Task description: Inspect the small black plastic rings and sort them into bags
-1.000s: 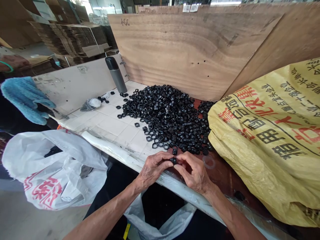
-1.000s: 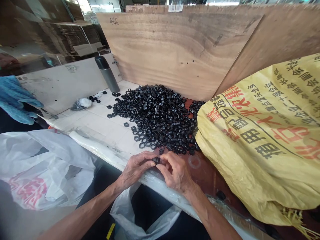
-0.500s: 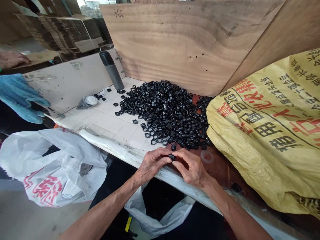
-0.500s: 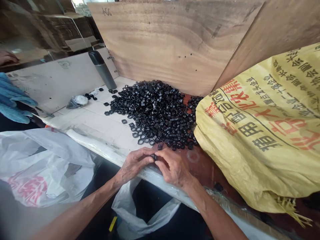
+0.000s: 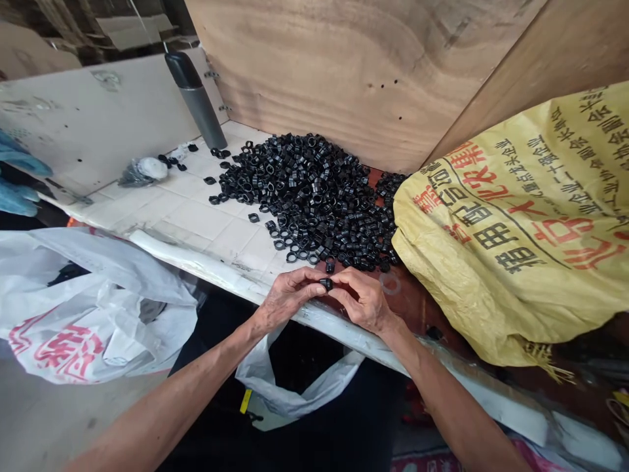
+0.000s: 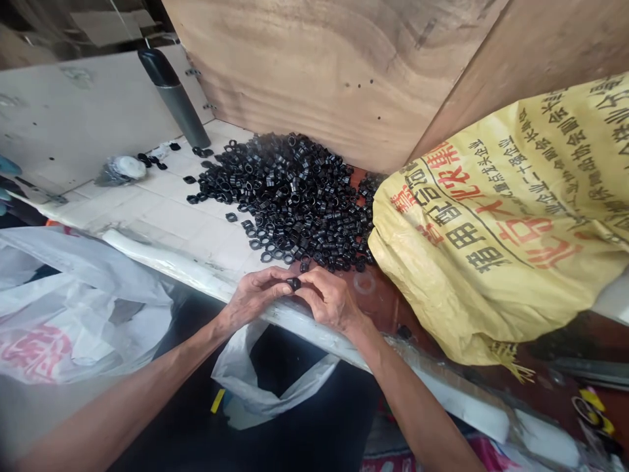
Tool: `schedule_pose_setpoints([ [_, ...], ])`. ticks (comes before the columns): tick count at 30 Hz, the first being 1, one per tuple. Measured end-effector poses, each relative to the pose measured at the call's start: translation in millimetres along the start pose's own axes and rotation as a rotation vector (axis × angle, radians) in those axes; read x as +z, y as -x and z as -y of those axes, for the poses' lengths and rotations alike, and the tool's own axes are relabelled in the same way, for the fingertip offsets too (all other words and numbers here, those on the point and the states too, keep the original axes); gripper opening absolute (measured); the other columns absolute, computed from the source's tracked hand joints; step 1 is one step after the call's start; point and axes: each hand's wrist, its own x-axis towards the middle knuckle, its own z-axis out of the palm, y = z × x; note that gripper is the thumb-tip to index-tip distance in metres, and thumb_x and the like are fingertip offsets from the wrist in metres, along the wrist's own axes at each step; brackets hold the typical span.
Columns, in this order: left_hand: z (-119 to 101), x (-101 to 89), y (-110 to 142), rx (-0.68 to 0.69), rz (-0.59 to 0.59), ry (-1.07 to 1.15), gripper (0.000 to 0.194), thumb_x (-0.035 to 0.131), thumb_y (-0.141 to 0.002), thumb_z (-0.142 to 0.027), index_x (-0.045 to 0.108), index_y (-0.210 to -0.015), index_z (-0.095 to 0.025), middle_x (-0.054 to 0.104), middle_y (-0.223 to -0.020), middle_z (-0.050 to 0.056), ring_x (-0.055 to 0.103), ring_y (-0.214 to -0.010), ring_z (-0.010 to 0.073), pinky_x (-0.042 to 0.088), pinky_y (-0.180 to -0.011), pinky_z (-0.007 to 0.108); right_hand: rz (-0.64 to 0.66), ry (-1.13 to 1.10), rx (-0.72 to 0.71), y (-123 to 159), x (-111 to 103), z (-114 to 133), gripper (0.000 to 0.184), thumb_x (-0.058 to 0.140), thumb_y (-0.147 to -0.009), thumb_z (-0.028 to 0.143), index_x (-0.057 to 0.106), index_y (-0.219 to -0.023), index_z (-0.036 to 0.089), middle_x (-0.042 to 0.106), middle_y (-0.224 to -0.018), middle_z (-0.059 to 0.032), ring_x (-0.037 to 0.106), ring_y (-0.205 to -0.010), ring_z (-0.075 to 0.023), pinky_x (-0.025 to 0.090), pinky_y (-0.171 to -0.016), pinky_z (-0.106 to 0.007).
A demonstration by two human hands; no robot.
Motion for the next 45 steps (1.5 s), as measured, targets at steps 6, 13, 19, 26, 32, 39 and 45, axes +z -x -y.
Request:
schedule_pose_setpoints([
  [6, 2, -0.5, 6, 0.192, 0.053, -0.135, 0.018, 0.068, -0.091, -0.028, 0.070, -0.104, -0.017, 0.073, -0.104, 0.007, 0.068, -0.097, 0.0183, 0.054, -0.091, 0.031, 0.061, 0.091, 0.213, -2, -2, 31, 0.004, 0.056, -0.094, 0.026, 0.058, -0.093, 0.022, 0.059, -0.076, 0.0007, 0.056, -0.067, -0.0147, 0.046, -0.065, -0.027],
  [13, -15, -7.6, 53, 0.404, 0.430, -0.495, 0.023, 0.059, -0.094, -0.022, 0.062, -0.117, -0.019, 0.068, -0.112, 0.010, 0.066, -0.103, 0.0202, 0.055, -0.088, 0.032, 0.147, 0.295, 0.437, 36, -38, 55, 0.014, 0.066, -0.087, 0.027, 0.057, -0.096, 0.022, 0.059, -0.087, -0.0014, 0.056, -0.072, -0.0163, 0.047, -0.067, -0.028],
  [19, -21, -20.4, 56, 0.396, 0.376, -0.648, 0.016, 0.063, -0.092, -0.032, 0.068, -0.098, -0.018, 0.070, -0.096, 0.008, 0.064, -0.093, 0.0210, 0.054, -0.080, 0.032, 0.195, 0.322, 0.399, 63, -29, 26, 0.027, 0.059, -0.090, 0.018, 0.059, -0.116, 0.022, 0.058, -0.104, -0.0063, 0.060, -0.080, -0.0179, 0.052, -0.074, -0.031],
  [26, -7, -36.9, 13, 0.134, -0.168, -0.766, 0.005, 0.063, -0.089, -0.024, 0.062, -0.088, -0.019, 0.062, -0.085, 0.001, 0.061, -0.073, 0.0136, 0.051, -0.069, 0.027, 0.086, 0.312, 0.324, 22, -10, 11, 0.014, 0.055, -0.091, 0.013, 0.064, -0.099, 0.022, 0.062, -0.097, -0.0050, 0.062, -0.085, -0.0197, 0.051, -0.078, -0.033],
  [32, 10, -7.7, -17, 0.213, -0.069, -0.790, 0.020, 0.066, -0.086, -0.020, 0.062, -0.105, -0.022, 0.064, -0.092, 0.002, 0.065, -0.082, 0.0170, 0.055, -0.077, 0.030, 0.055, 0.290, 0.379, -3, -6, 5, 0.020, 0.057, -0.083, 0.007, 0.067, -0.094, 0.020, 0.064, -0.098, -0.0053, 0.062, -0.080, -0.0184, 0.050, -0.075, -0.032],
  [39, 12, 5.8, -27, 0.267, 0.076, -0.769, 0.030, 0.055, -0.090, -0.013, 0.064, -0.117, -0.024, 0.068, -0.106, 0.006, 0.067, -0.100, 0.0203, 0.055, -0.091, 0.034, 0.058, 0.206, 0.349, -22, -8, 3, 0.023, 0.058, -0.084, 0.009, 0.066, -0.102, 0.021, 0.067, -0.094, -0.0017, 0.060, -0.072, -0.0153, 0.049, -0.071, -0.029],
  [45, 13, -1.4, -8, 0.145, -0.438, -0.764, 0.015, 0.049, -0.092, -0.017, 0.062, -0.099, -0.022, 0.063, -0.090, 0.001, 0.063, -0.073, 0.0148, 0.054, -0.072, 0.030, 0.009, 0.267, 0.237, -18, 9, -8, 0.014, 0.059, -0.089, 0.016, 0.067, -0.100, 0.020, 0.064, -0.095, -0.0048, 0.061, -0.075, -0.0163, 0.051, -0.071, -0.029],
])
